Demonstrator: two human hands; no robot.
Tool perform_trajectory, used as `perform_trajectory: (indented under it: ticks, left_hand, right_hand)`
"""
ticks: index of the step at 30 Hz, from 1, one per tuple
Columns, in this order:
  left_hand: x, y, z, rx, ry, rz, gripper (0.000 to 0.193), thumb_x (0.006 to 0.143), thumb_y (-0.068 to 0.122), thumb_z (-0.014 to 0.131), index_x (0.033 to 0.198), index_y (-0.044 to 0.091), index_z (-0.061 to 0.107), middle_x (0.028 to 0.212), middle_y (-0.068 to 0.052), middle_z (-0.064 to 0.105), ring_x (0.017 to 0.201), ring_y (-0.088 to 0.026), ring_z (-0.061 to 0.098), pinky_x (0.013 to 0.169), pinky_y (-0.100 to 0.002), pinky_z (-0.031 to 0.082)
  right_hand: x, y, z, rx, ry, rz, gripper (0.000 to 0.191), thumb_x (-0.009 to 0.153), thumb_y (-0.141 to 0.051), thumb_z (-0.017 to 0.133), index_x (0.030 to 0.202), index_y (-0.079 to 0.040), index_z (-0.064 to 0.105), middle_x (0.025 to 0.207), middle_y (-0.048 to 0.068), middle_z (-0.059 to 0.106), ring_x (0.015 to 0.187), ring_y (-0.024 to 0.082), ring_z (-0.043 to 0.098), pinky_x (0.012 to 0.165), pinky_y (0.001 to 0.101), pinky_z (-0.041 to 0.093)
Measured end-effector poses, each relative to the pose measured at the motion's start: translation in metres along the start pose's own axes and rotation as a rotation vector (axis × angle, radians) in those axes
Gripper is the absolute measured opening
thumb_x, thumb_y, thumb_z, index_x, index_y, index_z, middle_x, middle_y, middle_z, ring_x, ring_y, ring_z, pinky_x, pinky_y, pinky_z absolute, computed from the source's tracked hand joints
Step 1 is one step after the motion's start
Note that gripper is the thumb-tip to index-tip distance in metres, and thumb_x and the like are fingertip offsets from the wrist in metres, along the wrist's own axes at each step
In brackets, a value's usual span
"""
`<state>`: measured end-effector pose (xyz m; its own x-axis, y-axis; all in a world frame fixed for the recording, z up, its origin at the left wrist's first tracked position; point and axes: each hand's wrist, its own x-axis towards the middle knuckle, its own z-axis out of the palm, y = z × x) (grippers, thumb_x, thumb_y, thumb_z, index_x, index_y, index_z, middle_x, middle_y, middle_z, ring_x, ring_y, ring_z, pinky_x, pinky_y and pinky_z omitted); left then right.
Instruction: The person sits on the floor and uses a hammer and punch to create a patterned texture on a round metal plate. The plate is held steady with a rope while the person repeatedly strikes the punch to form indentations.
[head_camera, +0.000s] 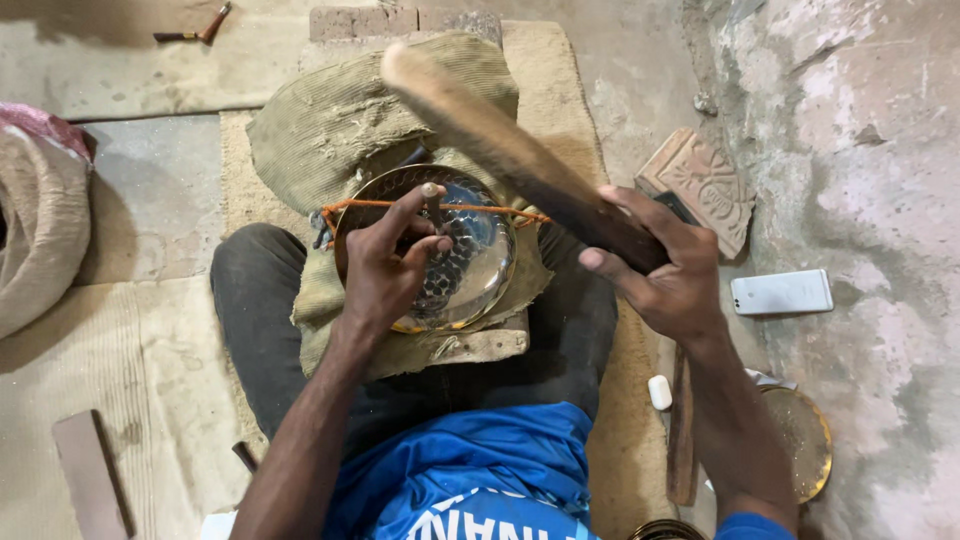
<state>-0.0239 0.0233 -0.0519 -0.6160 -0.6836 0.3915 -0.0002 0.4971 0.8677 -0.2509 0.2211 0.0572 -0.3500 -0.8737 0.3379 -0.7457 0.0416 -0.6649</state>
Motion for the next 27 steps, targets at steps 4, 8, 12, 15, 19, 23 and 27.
perform_trajectory:
  ticks: [4, 8, 12, 15, 19, 23, 27]
  left_hand:
    - [0.0, -0.001, 0.001, 0.014, -0.011, 0.042, 0.06, 0.093, -0.008, 0.069, 0.146, 0.013, 0.051, 0.093, -0.01, 0.078, 0.089, -0.019, 0.081, 0.07, -0.03, 0.068]
    - [0.001, -0.003, 0.005, 0.033, -0.002, 0.058, 0.06, 0.095, -0.007, 0.07, 0.147, 0.012, 0.047, 0.092, -0.01, 0.078, 0.088, -0.02, 0.08, 0.065, -0.028, 0.068]
    - [0.002, 0.0, 0.005, 0.018, -0.001, 0.066, 0.06, 0.095, -0.008, 0.069, 0.148, 0.01, 0.047, 0.092, -0.011, 0.078, 0.091, -0.02, 0.081, 0.064, -0.028, 0.067]
    - [0.003, 0.005, 0.004, 0.011, -0.004, 0.033, 0.06, 0.093, -0.007, 0.07, 0.147, 0.01, 0.051, 0.094, -0.011, 0.08, 0.085, -0.019, 0.081, 0.061, -0.029, 0.064]
    - [0.005, 0.012, 0.003, 0.0, -0.017, -0.027, 0.06, 0.091, -0.006, 0.071, 0.146, 0.011, 0.052, 0.093, -0.011, 0.08, 0.084, -0.018, 0.08, 0.056, -0.031, 0.058]
    - [0.007, 0.015, 0.003, 0.005, -0.013, -0.034, 0.061, 0.091, -0.004, 0.074, 0.145, 0.012, 0.054, 0.091, -0.011, 0.08, 0.08, -0.017, 0.08, 0.058, -0.032, 0.059]
    - [0.005, 0.014, 0.002, -0.044, -0.008, 0.006, 0.063, 0.091, -0.007, 0.072, 0.148, 0.011, 0.053, 0.092, -0.012, 0.079, 0.086, -0.018, 0.08, 0.066, -0.033, 0.062]
  right_hand:
    - [0.015, -0.004, -0.002, -0.019, -0.099, -0.164, 0.056, 0.093, -0.022, 0.084, 0.142, -0.01, 0.062, 0.106, 0.01, 0.077, 0.085, 0.009, 0.071, 0.072, 0.026, 0.056]
    - [0.034, -0.005, -0.004, 0.068, -0.117, -0.159, 0.052, 0.096, -0.028, 0.08, 0.141, -0.015, 0.06, 0.092, 0.005, 0.077, 0.069, 0.007, 0.072, 0.059, 0.0252, 0.056]
    - [0.045, -0.012, -0.006, 0.121, -0.266, -0.136, 0.05, 0.103, -0.028, 0.076, 0.147, -0.017, 0.055, 0.097, 0.009, 0.076, 0.068, 0.01, 0.068, 0.062, 0.0265, 0.059]
    - [0.051, -0.019, -0.011, -0.106, -0.261, -0.289, 0.052, 0.101, -0.028, 0.077, 0.148, -0.018, 0.058, 0.099, 0.009, 0.077, 0.072, 0.01, 0.072, 0.064, 0.0262, 0.062]
    - [0.055, -0.029, -0.012, -0.028, -0.259, -0.064, 0.052, 0.098, -0.033, 0.075, 0.144, -0.016, 0.057, 0.077, 0.001, 0.071, 0.052, 0.007, 0.061, 0.049, 0.0252, 0.053]
    - [0.055, -0.033, -0.016, -0.114, -0.213, -0.123, 0.049, 0.098, -0.032, 0.076, 0.141, -0.015, 0.062, 0.084, 0.003, 0.073, 0.057, 0.008, 0.064, 0.052, 0.0256, 0.054]
    - [0.053, -0.032, -0.012, 0.015, -0.302, 0.043, 0.041, 0.099, -0.032, 0.074, 0.135, -0.015, 0.063, 0.077, 0.003, 0.067, 0.054, 0.009, 0.058, 0.047, 0.0245, 0.051]
